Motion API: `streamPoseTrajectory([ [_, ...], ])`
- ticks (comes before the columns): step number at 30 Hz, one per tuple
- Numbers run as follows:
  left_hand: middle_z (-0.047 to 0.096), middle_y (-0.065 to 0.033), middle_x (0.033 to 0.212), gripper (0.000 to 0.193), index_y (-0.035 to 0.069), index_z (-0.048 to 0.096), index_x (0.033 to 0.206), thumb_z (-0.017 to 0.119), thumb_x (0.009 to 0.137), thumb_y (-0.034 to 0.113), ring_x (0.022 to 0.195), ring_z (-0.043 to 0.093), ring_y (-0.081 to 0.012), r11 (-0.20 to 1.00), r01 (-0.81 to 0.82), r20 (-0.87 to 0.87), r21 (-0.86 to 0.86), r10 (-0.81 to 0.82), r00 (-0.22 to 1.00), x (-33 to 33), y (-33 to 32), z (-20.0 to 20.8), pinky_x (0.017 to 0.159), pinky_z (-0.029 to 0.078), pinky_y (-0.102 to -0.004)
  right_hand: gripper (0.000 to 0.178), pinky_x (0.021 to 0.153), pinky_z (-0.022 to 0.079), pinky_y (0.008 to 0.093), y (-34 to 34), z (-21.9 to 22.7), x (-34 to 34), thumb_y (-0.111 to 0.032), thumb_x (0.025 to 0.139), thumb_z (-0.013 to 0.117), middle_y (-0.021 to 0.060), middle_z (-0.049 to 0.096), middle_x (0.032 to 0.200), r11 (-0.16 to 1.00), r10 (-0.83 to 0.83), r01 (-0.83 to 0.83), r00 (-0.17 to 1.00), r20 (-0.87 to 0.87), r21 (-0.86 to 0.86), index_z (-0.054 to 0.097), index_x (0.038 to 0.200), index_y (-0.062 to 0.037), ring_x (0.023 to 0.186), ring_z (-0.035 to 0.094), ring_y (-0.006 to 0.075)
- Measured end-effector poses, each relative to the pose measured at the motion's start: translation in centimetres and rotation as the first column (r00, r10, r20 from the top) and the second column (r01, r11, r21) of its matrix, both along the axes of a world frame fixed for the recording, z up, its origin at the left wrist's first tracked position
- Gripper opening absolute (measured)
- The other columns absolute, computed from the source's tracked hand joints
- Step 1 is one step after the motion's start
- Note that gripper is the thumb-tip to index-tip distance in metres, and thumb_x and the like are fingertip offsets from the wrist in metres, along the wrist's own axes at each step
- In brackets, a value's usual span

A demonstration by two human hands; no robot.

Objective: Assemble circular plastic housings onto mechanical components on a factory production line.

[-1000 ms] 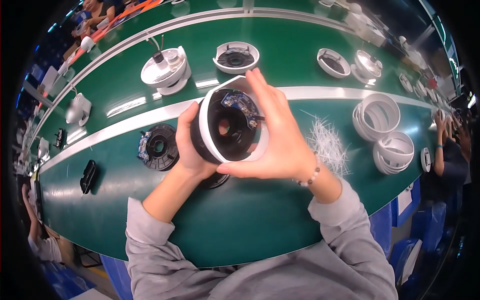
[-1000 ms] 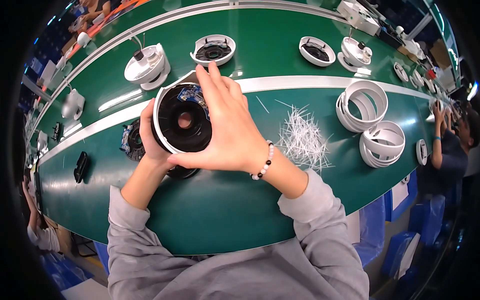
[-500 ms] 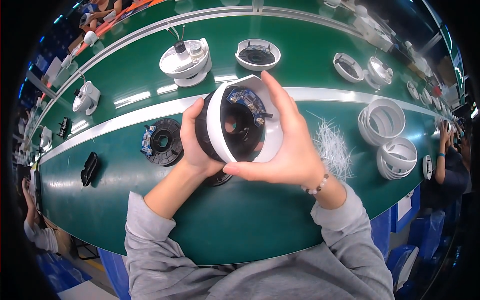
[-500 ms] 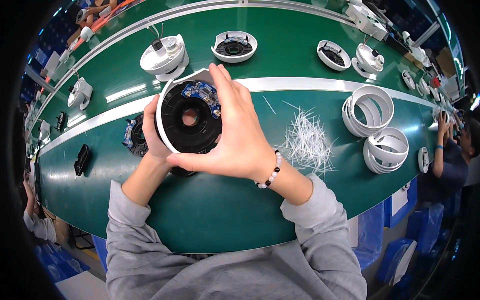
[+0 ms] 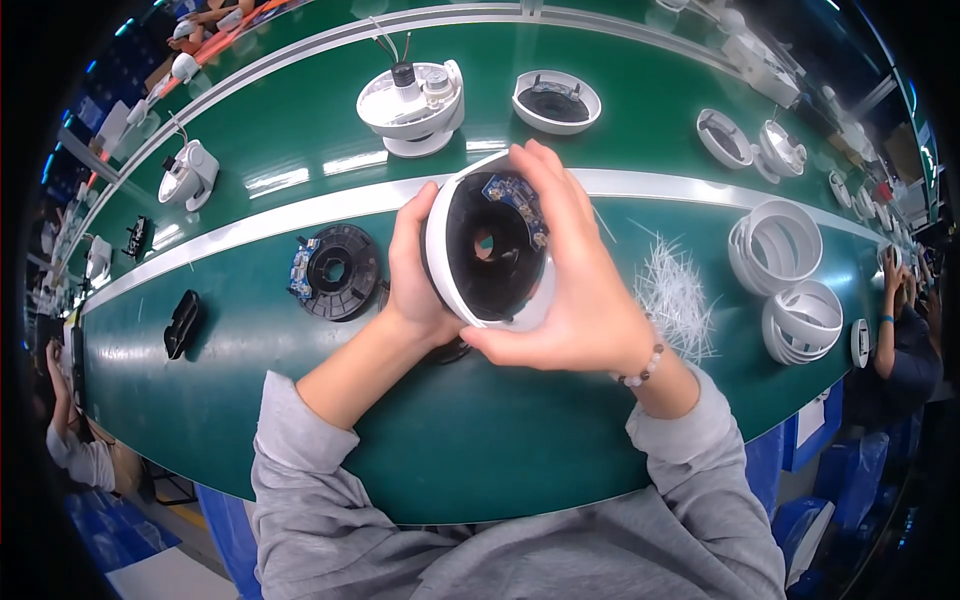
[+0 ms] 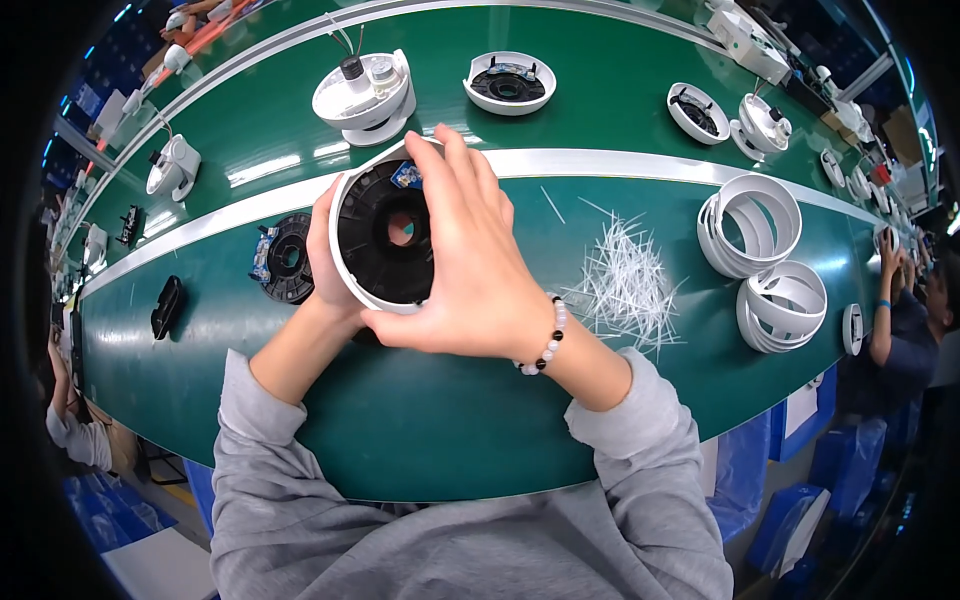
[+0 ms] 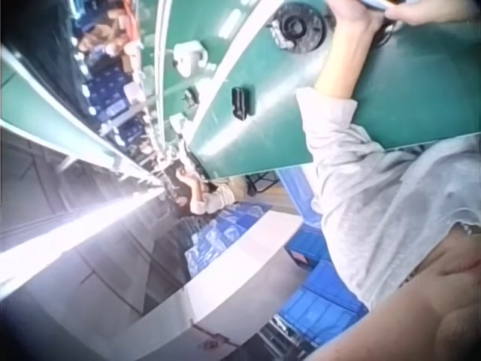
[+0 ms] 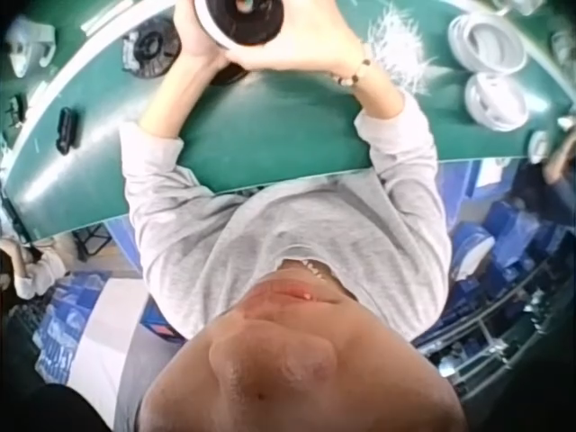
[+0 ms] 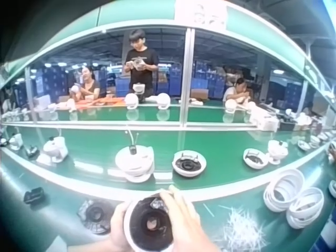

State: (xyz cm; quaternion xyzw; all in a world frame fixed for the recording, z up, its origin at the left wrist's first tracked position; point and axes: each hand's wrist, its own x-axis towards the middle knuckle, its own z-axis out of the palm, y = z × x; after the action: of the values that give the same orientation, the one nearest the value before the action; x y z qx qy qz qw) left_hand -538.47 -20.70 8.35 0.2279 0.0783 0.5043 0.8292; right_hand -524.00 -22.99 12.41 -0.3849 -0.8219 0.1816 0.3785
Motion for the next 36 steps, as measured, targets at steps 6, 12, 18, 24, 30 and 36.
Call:
streamPoseTrajectory([
  [6,0.052,-0.0119,0.105,0.068,0.003,0.043,0.116,0.021,0.083,0.059,0.096,0.052,-0.0202,0.984,0.117,0.105,0.137,-0.132,0.986,-1.3,0.3,0.1,0.08,0.046,-0.0315,0.108,0.097,0.023,0.0427,-0.1,-0.6,-1.8,-0.033,0.044,0.078,0.0266,0.023,0.129,0.99,-0.142,0.141,0.989,0.048,0.028,0.02,0.128,0.0052,0.119,0.024,0.0407],
  [12,0.052,-0.0117,0.104,0.069,0.003,0.044,0.115,0.021,0.083,0.059,0.095,0.053,-0.019,0.999,0.01,-0.161,0.038,-0.004,0.987,-2.0,-0.4,1.5,0.081,0.046,-0.0321,0.109,0.095,0.025,0.0424,0.0,-0.2,-2.5,-0.039,0.043,0.078,0.0247,0.027,0.126,0.993,-0.108,0.103,0.989,0.097,0.063,0.024,0.127,0.0057,0.114,0.03,0.0388],
  [18,0.056,-0.0091,0.097,0.06,0.004,0.05,0.108,0.024,0.085,0.054,0.087,0.055,-0.0157,0.987,0.158,-0.088,0.007,-0.156,0.984,-4.5,0.2,0.9,0.075,0.049,-0.0296,0.109,0.089,0.03,0.0452,0.4,-0.5,-3.3,-0.041,0.041,0.078,0.0214,0.028,0.122,0.993,0.014,-0.03,0.992,0.128,0.118,0.025,0.126,0.0038,0.111,0.03,0.0386],
  [24,0.059,-0.0084,0.084,0.044,0.003,0.053,0.099,0.037,0.086,0.042,0.072,0.058,-0.0122,0.995,0.05,-0.281,-0.086,-0.072,0.957,-5.8,0.0,1.4,0.062,0.05,-0.0256,0.112,0.095,0.027,0.0417,1.5,-1.6,-3.9,-0.042,0.041,0.08,0.0218,0.026,0.127,0.983,0.161,-0.164,0.986,0.049,0.082,0.025,0.128,0.002,0.115,0.03,0.0373],
  [30,0.058,-0.008,0.075,0.029,0.001,0.054,0.091,0.047,0.077,0.025,0.061,0.056,-0.0117,0.986,-0.003,-0.303,-0.165,-0.047,0.952,-7.3,-0.6,1.5,0.053,0.048,-0.0241,0.109,0.09,0.03,0.0451,1.6,-2.6,-5.8,-0.046,0.041,0.077,0.0204,0.029,0.123,0.967,0.212,-0.206,0.977,-0.028,0.15,0.027,0.126,0.0008,0.111,0.032,0.038],
  [36,0.055,-0.0088,0.075,0.033,-0.002,0.053,0.093,0.043,0.074,0.024,0.064,0.054,-0.0157,0.994,0.001,-0.233,-0.106,-0.026,0.972,-9.5,-1.9,1.6,0.058,0.048,-0.0265,0.107,0.088,0.03,0.0442,0.3,-2.4,-8.2,-0.046,0.041,0.074,0.0198,0.031,0.124,0.951,0.108,-0.093,0.994,-0.034,0.294,0.029,0.126,-0.0001,0.11,0.035,0.0378],
])
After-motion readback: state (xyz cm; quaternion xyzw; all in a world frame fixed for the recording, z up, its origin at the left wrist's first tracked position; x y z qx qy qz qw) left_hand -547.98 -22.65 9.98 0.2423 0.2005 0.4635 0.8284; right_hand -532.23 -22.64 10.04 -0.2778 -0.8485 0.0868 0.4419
